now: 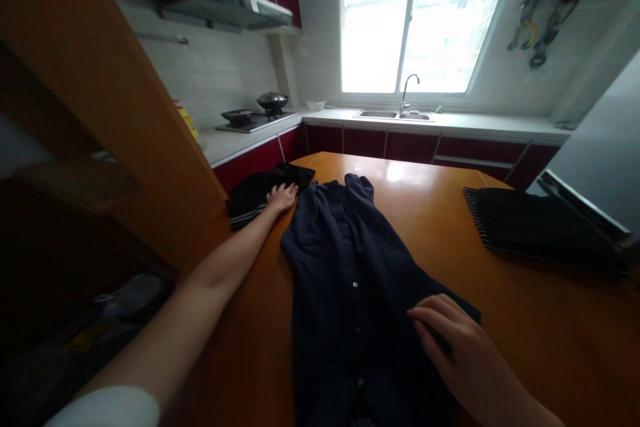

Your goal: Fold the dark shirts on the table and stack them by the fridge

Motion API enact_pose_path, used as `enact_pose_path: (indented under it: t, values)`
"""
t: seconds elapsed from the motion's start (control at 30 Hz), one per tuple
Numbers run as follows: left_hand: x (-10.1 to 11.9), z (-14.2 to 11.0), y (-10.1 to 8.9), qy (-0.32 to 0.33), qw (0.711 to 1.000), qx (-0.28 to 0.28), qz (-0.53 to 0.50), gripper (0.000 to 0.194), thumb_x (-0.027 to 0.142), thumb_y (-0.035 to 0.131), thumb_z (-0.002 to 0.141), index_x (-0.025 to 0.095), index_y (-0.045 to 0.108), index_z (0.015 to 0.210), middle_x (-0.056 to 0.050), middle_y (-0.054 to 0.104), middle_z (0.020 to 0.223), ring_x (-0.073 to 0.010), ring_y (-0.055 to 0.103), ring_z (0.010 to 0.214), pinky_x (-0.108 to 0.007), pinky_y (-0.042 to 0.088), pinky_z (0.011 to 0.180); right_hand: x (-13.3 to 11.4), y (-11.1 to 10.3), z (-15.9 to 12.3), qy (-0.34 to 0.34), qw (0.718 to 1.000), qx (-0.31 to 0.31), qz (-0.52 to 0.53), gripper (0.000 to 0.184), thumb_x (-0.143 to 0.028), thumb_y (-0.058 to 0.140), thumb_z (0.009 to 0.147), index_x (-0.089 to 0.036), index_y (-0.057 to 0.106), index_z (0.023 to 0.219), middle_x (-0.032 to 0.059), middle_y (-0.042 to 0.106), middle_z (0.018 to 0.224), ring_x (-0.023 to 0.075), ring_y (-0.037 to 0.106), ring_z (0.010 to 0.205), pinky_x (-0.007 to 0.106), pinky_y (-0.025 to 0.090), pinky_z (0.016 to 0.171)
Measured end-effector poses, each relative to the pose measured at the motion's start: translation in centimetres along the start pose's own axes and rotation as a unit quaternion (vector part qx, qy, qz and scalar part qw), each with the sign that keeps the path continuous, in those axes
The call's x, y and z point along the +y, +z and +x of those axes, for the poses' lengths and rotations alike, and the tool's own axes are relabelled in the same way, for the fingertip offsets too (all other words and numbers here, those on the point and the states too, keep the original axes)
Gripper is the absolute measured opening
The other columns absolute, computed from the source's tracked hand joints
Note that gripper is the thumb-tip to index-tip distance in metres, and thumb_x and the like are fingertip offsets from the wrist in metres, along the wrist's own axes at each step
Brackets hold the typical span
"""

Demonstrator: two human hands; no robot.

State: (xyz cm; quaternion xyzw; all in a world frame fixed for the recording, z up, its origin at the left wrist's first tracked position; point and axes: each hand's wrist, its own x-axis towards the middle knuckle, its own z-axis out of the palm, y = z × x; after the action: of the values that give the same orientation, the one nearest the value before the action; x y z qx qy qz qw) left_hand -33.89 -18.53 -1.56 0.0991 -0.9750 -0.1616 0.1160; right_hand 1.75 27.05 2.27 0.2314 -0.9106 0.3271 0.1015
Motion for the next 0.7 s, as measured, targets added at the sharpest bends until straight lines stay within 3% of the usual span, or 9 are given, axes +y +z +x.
enact_pose_path:
  t: [0.17,0.3,0.4,0.5,0.7]
  values:
    - [0.9,1.0,0.1,-0.056,0.998,0.034,-0.022,0.058,0.058,0.028,0.098,0.032,0.057,0.140,-0.012,0.045,0.153,-0.0439,0.035,0.139,-0.066,0.026,0.107,2.4,0.6,3.5,0.009,0.999,0.016,-0.027,0.022,-0.029,0.052,0.096,-0.025,0.072,0.104,0.0102,0.066,0.116,0.0265,0.062,0.109,0.045,0.052,0.096]
    - [1.2,-0.6,-0.9,-0.025,0.994,0.093,-0.044,0.051,0.045,0.035,0.099,0.025,0.058,0.140,-0.012,0.044,0.152,-0.0378,0.034,0.140,-0.058,0.026,0.112,5.6,0.2,4.9,0.057,0.997,0.034,-0.050,0.026,-0.029,0.051,0.094,-0.021,0.072,0.107,0.0117,0.067,0.116,0.0273,0.062,0.109,0.045,0.050,0.098]
    - [0.8,-2.7,-1.6,0.039,0.985,0.153,-0.071,0.047,0.031,0.038,0.097,0.020,0.060,0.137,-0.012,0.050,0.146,-0.0309,0.040,0.136,-0.048,0.027,0.115,7.9,-0.4,5.1,0.120,0.991,0.032,-0.047,0.027,-0.028,0.051,0.091,-0.018,0.073,0.103,0.0124,0.070,0.108,0.0271,0.066,0.101,0.043,0.051,0.092]
    - [0.6,-5.4,-2.0,0.118,0.968,0.190,-0.114,0.044,0.029,0.040,0.095,0.016,0.066,0.126,-0.015,0.060,0.131,-0.0301,0.050,0.125,-0.044,0.034,0.111,9.1,-0.8,4.9,0.187,0.982,0.013,-0.019,0.027,-0.029,0.052,0.087,-0.018,0.074,0.097,0.0113,0.074,0.100,0.0265,0.069,0.091,0.040,0.052,0.083]
    - [0.2,-12.5,-2.8,0.178,0.961,0.127,-0.170,0.043,0.037,0.037,0.095,0.016,0.064,0.121,-0.013,0.065,0.119,-0.0273,0.060,0.111,-0.040,0.044,0.102,8.7,-1.8,4.0,0.227,0.965,-0.072,0.114,0.024,-0.038,0.060,0.080,-0.021,0.076,0.084,0.0068,0.077,0.085,0.0249,0.070,0.079,0.033,0.051,0.069]
